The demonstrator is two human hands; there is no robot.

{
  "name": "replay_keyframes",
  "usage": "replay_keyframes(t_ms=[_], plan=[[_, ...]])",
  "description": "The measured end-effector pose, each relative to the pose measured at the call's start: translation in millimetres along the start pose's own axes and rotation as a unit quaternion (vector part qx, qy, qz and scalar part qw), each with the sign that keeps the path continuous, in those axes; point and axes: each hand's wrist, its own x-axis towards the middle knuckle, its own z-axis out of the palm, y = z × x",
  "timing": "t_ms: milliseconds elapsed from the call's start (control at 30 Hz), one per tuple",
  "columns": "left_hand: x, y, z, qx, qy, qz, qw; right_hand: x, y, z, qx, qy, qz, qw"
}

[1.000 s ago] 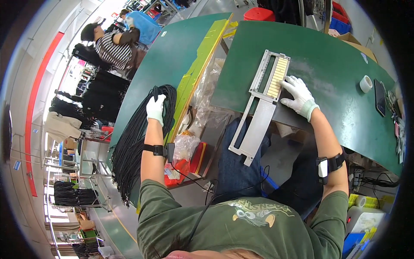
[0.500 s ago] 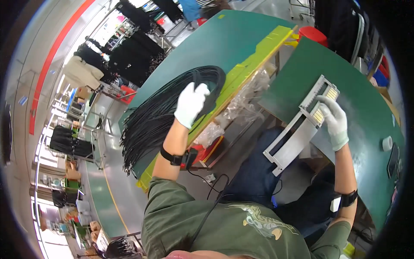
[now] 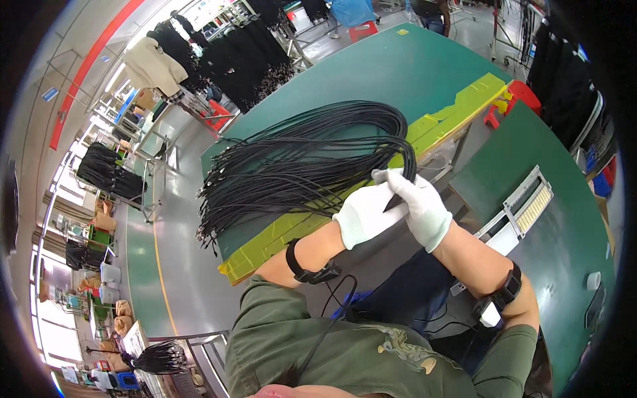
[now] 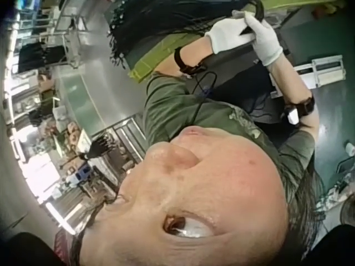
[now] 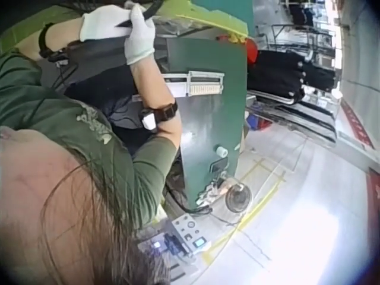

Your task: Organizing bundles of black cables and inserting them into a metal organizing fixture on a factory workbench.

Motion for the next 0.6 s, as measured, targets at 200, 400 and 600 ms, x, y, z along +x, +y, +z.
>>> replay_keyframes(t_ms=[200,400,600], plan=[[-16.4,-53.7,-46.5,0.103,0.187,0.069,0.974,16.1,-54.6,7.8,0.078,-0.088,-0.046,0.992],[4.0,-19.9,-84.7,0.286,0.314,0.145,0.894,-26.3,-81.0,49.7,-0.216,-0.163,-0.055,0.961],[5.7,-104.8,-84.1,0.349,0.168,0.127,0.913,-67.3,-103.6,37.6,-0.276,-0.152,-0.066,0.947]])
